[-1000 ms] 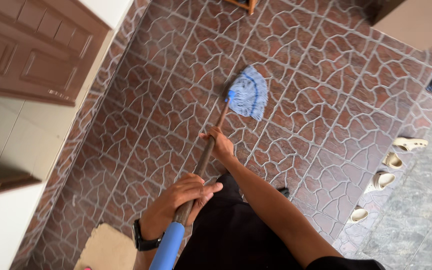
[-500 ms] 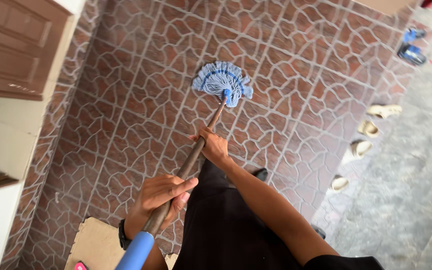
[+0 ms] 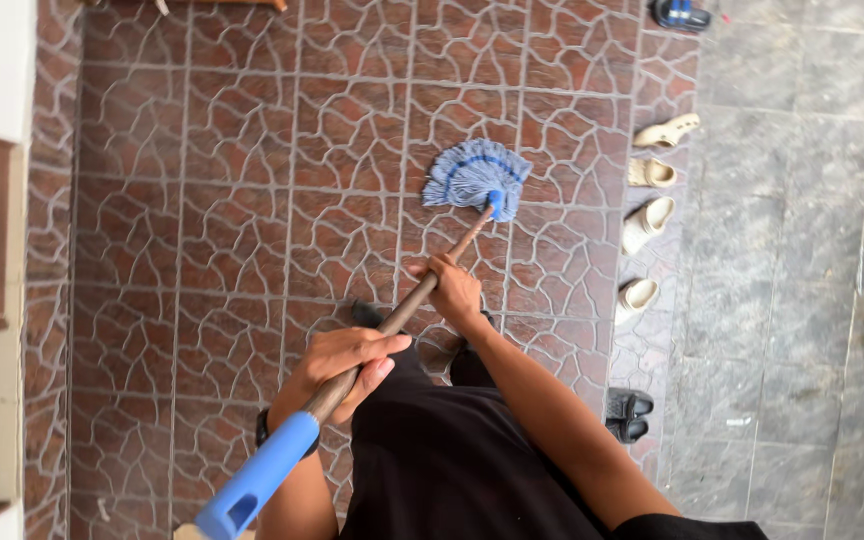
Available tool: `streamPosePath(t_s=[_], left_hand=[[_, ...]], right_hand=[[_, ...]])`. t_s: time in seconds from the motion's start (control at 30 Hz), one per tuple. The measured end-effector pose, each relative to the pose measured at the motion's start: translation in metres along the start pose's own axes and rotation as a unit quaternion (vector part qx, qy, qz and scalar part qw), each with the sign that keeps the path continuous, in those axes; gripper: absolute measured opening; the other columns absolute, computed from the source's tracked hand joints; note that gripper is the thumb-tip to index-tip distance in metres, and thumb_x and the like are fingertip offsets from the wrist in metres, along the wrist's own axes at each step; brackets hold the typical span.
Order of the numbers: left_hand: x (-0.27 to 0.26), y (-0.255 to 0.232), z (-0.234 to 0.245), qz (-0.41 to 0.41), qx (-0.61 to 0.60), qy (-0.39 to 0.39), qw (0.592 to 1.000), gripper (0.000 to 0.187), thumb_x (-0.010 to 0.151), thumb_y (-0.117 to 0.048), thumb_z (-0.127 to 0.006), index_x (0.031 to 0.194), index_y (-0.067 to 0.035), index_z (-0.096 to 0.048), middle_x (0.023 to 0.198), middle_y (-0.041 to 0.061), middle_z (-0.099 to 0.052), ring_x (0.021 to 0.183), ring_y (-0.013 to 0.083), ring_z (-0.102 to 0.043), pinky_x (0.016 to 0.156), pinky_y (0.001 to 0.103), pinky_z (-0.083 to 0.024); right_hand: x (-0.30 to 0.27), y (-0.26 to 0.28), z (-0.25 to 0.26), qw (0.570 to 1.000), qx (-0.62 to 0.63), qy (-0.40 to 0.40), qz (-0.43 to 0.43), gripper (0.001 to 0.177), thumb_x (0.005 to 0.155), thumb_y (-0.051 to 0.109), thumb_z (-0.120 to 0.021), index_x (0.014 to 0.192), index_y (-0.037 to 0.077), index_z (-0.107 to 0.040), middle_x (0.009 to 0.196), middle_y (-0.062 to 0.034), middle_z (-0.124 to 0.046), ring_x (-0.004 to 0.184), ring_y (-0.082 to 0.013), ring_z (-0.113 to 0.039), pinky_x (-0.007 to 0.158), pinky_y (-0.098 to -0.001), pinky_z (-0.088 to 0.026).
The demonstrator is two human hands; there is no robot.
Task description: The person mops a tiled floor using a string mop, moving the mop head back and forth across the tiles.
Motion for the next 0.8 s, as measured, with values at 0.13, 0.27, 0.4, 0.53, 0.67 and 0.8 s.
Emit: streamPosePath(t_s=[0.13, 0.27, 0.4, 0.53, 0.67, 0.8], left_hand=[[0.012, 0.026, -0.032, -0.003, -0.047, 0.046, 0.998, 0.032, 0.094, 0.002, -0.067, 0.125, -0.002, -0.068, 0.089, 0.011, -0.072, 0.073, 0.0201, -0.069, 0.067, 0.034, -0.056], [0.018, 0.04, -0.06, -0.02, -0.088, 0.061, 0.994, 0.028, 0.096, 0.003, -0.065, 0.122, -0.004, -0.07, 0.101, 0.013, -0.076, 0.081, 0.0213, -0.07, 0.072, 0.033, -0.055], [0.01, 0.036, -0.067, -0.077, -0.169, 0.051, 0.981, 0.032, 0.1, 0.008, -0.066, 0.128, -0.006, -0.059, 0.1, 0.01, -0.069, 0.081, 0.0227, -0.065, 0.08, 0.035, -0.053], [-0.016, 0.033, -0.045, -0.107, -0.187, 0.041, 0.976, 0.043, 0.095, 0.014, -0.068, 0.129, -0.009, -0.055, 0.092, 0.008, -0.069, 0.076, 0.0193, -0.065, 0.077, 0.034, -0.054], [-0.053, 0.029, -0.011, -0.089, -0.216, 0.016, 0.972, 0.039, 0.099, 0.009, -0.067, 0.13, -0.012, -0.055, 0.104, 0.013, -0.074, 0.082, 0.0183, -0.064, 0.079, 0.031, -0.055], [-0.09, 0.036, 0.026, 0.053, -0.131, 0.058, 0.988, 0.032, 0.095, 0.004, -0.068, 0.125, -0.008, -0.072, 0.08, 0.007, -0.066, 0.075, 0.0205, -0.064, 0.074, 0.033, -0.054]], right_hand=[[-0.016, -0.06, 0.01, 0.995, -0.021, -0.072, -0.071, 0.02, 0.094, 0.037, -0.067, 0.093, 0.017, -0.068, 0.101, -0.0035, -0.07, 0.086, -0.0367, -0.071, 0.065, -0.0503, -0.052], [-0.036, -0.107, 0.017, 0.983, 0.006, -0.156, -0.095, 0.022, 0.098, 0.036, -0.065, 0.092, 0.015, -0.065, 0.097, -0.0059, -0.068, 0.086, -0.0368, -0.07, 0.068, -0.0484, -0.052], [-0.05, -0.118, 0.007, 0.975, -0.009, -0.184, -0.124, 0.028, 0.1, 0.037, -0.066, 0.091, 0.011, -0.064, 0.099, -0.0085, -0.067, 0.086, -0.0403, -0.068, 0.068, -0.0495, -0.05], [-0.059, -0.098, -0.012, 0.968, 0.001, -0.222, -0.117, 0.031, 0.099, 0.038, -0.065, 0.09, 0.009, -0.063, 0.1, -0.0101, -0.066, 0.087, -0.0399, -0.066, 0.07, -0.0469, -0.05], [-0.051, -0.059, -0.046, 0.98, 0.003, -0.161, -0.114, 0.039, 0.102, 0.042, -0.065, 0.085, 0.007, -0.061, 0.094, -0.0113, -0.064, 0.087, -0.0381, -0.065, 0.074, -0.0461, -0.05], [-0.045, -0.003, -0.076, 0.986, 0.034, -0.163, -0.019, 0.033, 0.099, 0.04, -0.063, 0.09, 0.009, -0.062, 0.1, -0.0107, -0.064, 0.087, -0.0384, -0.065, 0.07, -0.0458, -0.05]])
Point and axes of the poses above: each hand's wrist, its own x-axis towards the middle knuckle, its own z-axis out of the back of the hand, y = z × x, the point moved 5 cm from there along x, towards the middle knuckle
